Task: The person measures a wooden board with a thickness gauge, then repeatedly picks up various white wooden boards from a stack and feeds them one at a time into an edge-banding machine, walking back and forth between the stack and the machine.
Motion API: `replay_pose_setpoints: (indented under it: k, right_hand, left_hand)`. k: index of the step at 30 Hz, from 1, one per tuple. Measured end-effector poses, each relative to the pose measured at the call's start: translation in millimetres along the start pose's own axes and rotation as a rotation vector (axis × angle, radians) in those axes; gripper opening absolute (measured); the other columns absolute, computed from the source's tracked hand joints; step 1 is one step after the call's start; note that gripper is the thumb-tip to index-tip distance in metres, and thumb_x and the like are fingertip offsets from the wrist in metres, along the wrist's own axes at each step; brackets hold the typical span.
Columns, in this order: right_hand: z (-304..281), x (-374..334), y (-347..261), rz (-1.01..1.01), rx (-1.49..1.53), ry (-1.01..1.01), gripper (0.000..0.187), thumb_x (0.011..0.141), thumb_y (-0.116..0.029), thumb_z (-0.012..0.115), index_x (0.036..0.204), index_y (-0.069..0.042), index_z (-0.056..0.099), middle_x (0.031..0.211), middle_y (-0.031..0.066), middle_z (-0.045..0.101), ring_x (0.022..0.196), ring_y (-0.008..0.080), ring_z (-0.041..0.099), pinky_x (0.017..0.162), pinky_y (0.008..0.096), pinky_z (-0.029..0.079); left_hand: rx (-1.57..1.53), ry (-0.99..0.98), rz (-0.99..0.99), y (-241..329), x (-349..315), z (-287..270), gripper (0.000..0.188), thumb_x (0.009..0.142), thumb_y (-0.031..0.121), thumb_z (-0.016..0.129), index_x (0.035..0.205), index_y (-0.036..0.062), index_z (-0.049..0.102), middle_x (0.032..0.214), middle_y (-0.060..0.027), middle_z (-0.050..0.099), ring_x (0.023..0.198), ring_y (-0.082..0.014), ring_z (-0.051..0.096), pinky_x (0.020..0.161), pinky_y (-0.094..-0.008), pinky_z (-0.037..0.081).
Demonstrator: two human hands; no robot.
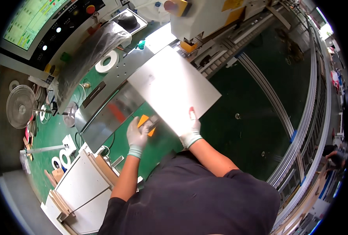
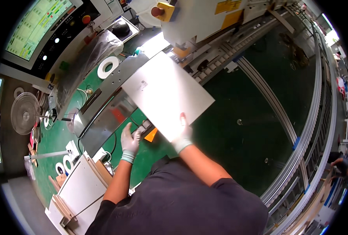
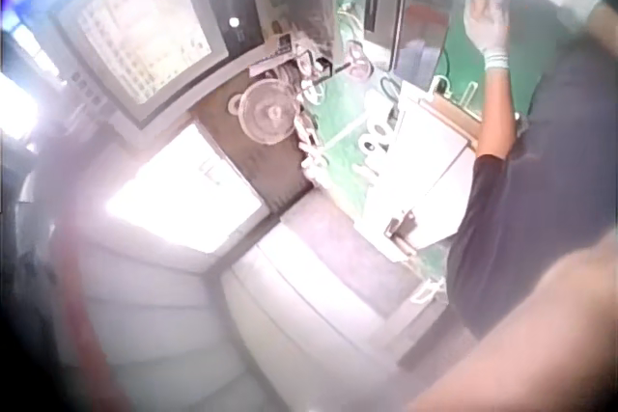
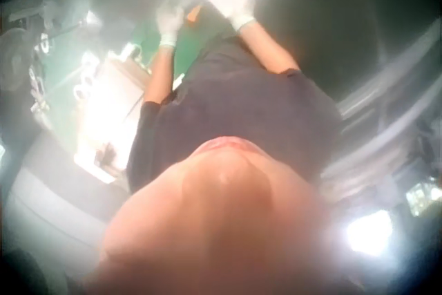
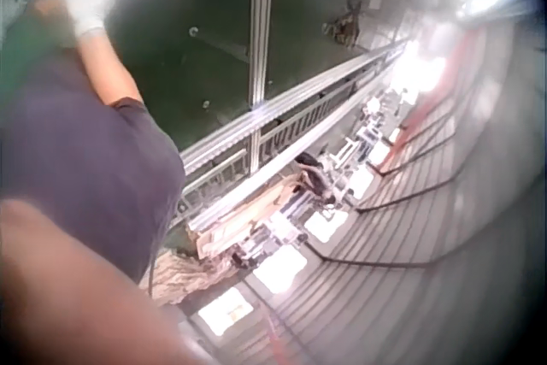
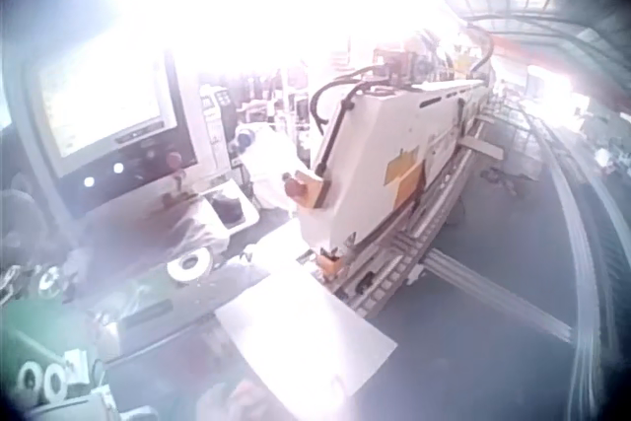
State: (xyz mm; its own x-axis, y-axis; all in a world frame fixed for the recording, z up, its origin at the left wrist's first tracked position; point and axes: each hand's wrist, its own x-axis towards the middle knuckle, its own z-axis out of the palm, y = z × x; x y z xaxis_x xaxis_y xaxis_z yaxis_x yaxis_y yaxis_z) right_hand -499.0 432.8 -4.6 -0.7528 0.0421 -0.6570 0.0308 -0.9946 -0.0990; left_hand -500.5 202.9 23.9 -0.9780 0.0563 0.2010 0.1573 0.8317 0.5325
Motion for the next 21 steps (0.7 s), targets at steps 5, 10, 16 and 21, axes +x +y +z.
replay_pose_setpoints:
  k: [5,10,16,21]
  right_hand:
    - [44.2,19.7,-93.6,-0.105,-0.021,-0.086,0.057,0.099,-0.043,0.05,0.14,-0.003,0.046,0.14,0.014,0.052,0.127,0.0351,0.05,0.111,0.0488,0.037]
    - [64.7,42.3,-153.5,-0.191,-0.136,-0.013,0.053,0.104,-0.043,0.037,0.141,-0.006,0.045,0.143,0.0131,0.05,0.13,0.0344,0.048,0.112,0.0492,0.036]
    - [74.3,68.2,-214.0,-0.463,-0.241,0.114,0.056,0.102,-0.046,0.036,0.141,-0.008,0.045,0.147,0.0124,0.045,0.134,0.0345,0.043,0.112,0.0512,0.035]
    - [49.1,122.5,-287.1,-0.452,-0.442,0.121,0.058,0.097,-0.045,0.04,0.142,-0.01,0.046,0.145,0.0126,0.048,0.131,0.0339,0.046,0.111,0.0508,0.036]
  left_hand:
    - [0.093,-0.105,-0.139,17.8,16.1,10.4,0.033,0.086,0.039,0.064,0.098,0.008,0.069,0.092,-0.0105,0.069,0.086,-0.0315,0.064,0.078,-0.0424,0.05]
    - [0.154,-0.044,-0.065,15.8,18.4,11.4,0.028,0.082,0.036,0.066,0.09,0.0097,0.07,0.084,-0.0091,0.069,0.078,-0.0301,0.064,0.072,-0.0414,0.05]
    - [0.161,-0.016,-0.069,21.7,29.1,6.1,0.032,0.078,0.039,0.069,0.088,0.0091,0.071,0.086,-0.0097,0.069,0.08,-0.0301,0.065,0.073,-0.0409,0.05]
    - [0.01,-0.078,-0.158,8.1,14.6,-18.9,0.039,0.085,0.041,0.063,0.101,0.0062,0.071,0.1,-0.0168,0.07,0.096,-0.0349,0.064,0.087,-0.0431,0.051]
